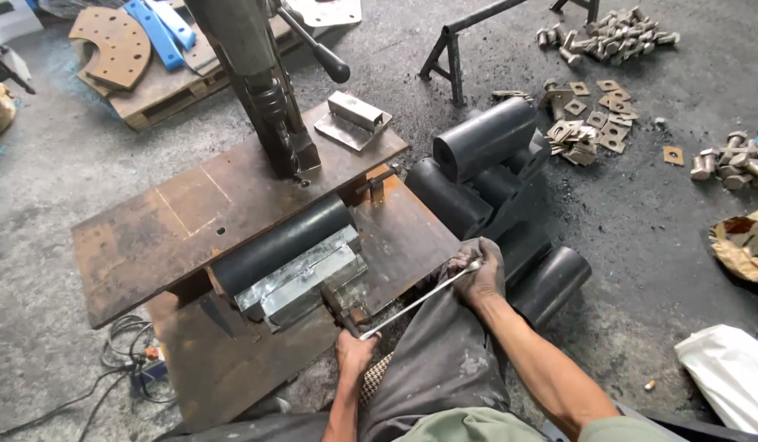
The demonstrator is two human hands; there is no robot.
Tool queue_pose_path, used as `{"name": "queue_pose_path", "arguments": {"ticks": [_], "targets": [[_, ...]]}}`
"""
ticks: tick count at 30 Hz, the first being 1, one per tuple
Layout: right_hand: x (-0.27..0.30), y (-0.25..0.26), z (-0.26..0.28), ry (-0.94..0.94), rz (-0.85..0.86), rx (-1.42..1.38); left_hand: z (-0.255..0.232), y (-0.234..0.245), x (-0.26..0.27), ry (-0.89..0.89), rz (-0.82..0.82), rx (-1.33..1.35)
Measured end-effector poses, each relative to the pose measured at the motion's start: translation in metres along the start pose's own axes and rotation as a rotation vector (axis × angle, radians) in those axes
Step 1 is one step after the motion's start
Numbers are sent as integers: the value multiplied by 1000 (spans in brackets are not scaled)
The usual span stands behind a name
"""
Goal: Drilling holes and assembling metal plates using a drill press, cordless drill, and wrenches in a manufacturing environment.
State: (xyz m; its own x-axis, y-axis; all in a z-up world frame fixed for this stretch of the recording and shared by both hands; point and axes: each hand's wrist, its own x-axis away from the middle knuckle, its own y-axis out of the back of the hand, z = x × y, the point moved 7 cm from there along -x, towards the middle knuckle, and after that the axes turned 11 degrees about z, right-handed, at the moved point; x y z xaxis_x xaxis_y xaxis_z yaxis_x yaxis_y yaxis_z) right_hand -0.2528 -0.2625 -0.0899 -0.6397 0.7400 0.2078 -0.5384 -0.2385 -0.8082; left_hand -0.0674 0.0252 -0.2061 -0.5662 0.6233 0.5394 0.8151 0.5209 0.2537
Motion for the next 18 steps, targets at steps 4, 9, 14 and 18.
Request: {"name": "queue_pose_path", "arguments": {"ticks": [4, 9, 14, 18], "targets": [[-16, -6, -22, -76, 147, -371, -45, 19, 24, -79, -52, -43], [-2, 11, -18, -100, 113, -259, -113, 23, 77, 11, -54, -228], [7, -12, -12, -107, 54, -204, -89, 26, 62, 259, -61, -407], [86, -166, -2, -32, 245, -46, -61, 20, 42, -79, -136, -220]]}}
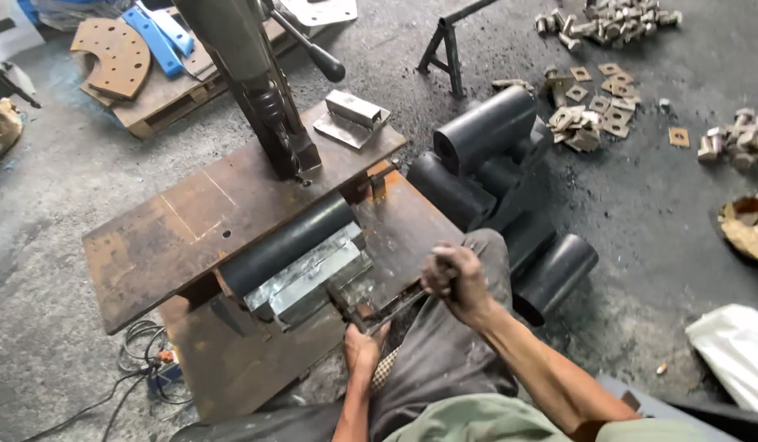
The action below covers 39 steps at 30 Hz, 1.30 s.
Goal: Drilling holes and assembling metal plates using a drill press, cordless drill, and wrenches in a manufacturing environment.
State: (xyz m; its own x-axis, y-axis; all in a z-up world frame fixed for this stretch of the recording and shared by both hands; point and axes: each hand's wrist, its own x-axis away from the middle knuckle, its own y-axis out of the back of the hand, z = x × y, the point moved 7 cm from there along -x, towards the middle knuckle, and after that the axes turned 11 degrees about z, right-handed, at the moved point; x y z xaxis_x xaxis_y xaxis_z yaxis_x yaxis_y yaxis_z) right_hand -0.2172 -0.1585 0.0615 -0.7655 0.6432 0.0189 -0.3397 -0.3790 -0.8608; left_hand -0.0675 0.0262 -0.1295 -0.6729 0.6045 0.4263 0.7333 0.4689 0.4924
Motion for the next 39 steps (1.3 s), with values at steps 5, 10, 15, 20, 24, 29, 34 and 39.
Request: {"name": "queue_pose_path", "arguments": {"ticks": [5, 10, 15, 20, 24, 29, 34, 39], "targets": [[48, -135, -52, 12, 421, 1248, -13, 9, 7, 77, 66, 15], [63, -178, -145, 64, 873, 1384, -33, 32, 47, 83, -7, -114], [56, -184, -213, -26, 1065, 1492, 36, -13, -14, 7, -10, 330], [40, -202, -168, 246, 882, 1324, 80, -27, -23, -302, 41, 311], [-16, -92, -90, 95, 978, 1173, 48, -10, 37, -399, 44, 383], [-35, 8, 67, 156, 30, 239, 7, 5, 44, -284, 235, 494], [-51, 129, 94, 100, 268, 69, 36, -20, 29, -157, 375, 680], [-71, 183, 84, 165, 207, 8, 41, -24, 27, -214, 426, 843]]}}
